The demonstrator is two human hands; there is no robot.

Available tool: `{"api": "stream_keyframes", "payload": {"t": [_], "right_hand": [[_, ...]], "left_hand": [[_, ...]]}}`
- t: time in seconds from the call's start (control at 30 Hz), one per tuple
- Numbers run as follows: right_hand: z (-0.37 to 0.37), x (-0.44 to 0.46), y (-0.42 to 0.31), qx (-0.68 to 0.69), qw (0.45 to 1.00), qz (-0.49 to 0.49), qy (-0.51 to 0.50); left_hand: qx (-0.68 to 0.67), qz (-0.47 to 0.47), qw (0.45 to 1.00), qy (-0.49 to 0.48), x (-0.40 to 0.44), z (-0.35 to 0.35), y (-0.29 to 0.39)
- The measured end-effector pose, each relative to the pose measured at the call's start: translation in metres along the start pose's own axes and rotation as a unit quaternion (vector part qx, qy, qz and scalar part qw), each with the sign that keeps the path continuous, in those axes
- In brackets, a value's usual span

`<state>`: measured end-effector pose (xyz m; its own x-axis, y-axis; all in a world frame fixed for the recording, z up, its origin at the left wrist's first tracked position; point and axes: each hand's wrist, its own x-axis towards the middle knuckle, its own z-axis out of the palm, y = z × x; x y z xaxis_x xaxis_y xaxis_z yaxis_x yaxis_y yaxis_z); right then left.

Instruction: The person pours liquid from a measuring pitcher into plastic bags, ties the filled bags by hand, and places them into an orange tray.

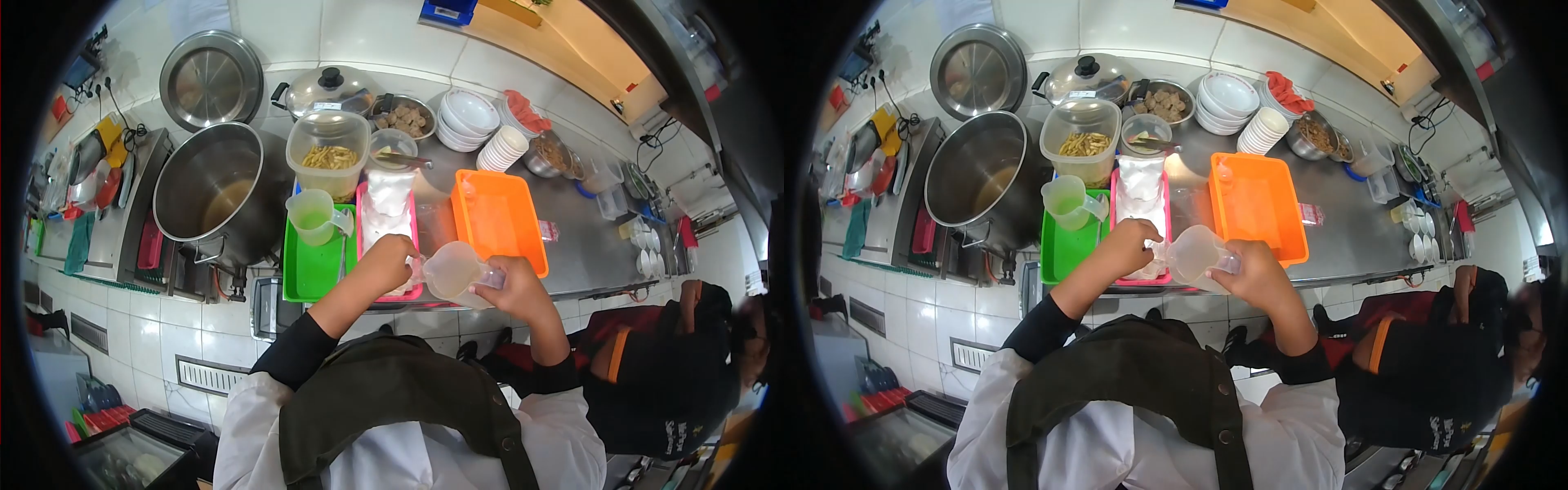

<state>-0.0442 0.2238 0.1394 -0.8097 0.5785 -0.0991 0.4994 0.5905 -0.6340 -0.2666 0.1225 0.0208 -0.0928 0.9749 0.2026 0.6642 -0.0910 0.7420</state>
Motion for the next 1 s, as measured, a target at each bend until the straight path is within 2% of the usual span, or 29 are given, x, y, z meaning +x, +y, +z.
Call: {"api": "stream_keyframes", "payload": {"t": [0.67,0.77,0.87,0.97,1.0], "right_hand": [[0.0,0.005,-0.001,-0.007,1.0,0.02,-0.009],[0.004,0.004,0.008,-0.019,0.999,-0.02,0.018],[0.003,0.002,0.006,0.005,1.0,-0.015,0.014],[0.004,-0.001,0.009,0.108,0.991,0.075,-0.007],[0.007,-0.002,0.018,0.122,0.99,0.072,-0.003]], "left_hand": [[0.012,0.006,1.0,0.006,-0.002,0.002,-0.006],[0.009,-0.002,1.0,-0.002,-0.001,0.001,-0.006],[0.001,-0.003,1.0,0.003,-0.001,0.003,-0.01],[0.0,0.017,1.0,0.013,-0.002,0.003,-0.013],[-0.012,0.01,1.0,0.014,-0.002,0.003,-0.016]]}}
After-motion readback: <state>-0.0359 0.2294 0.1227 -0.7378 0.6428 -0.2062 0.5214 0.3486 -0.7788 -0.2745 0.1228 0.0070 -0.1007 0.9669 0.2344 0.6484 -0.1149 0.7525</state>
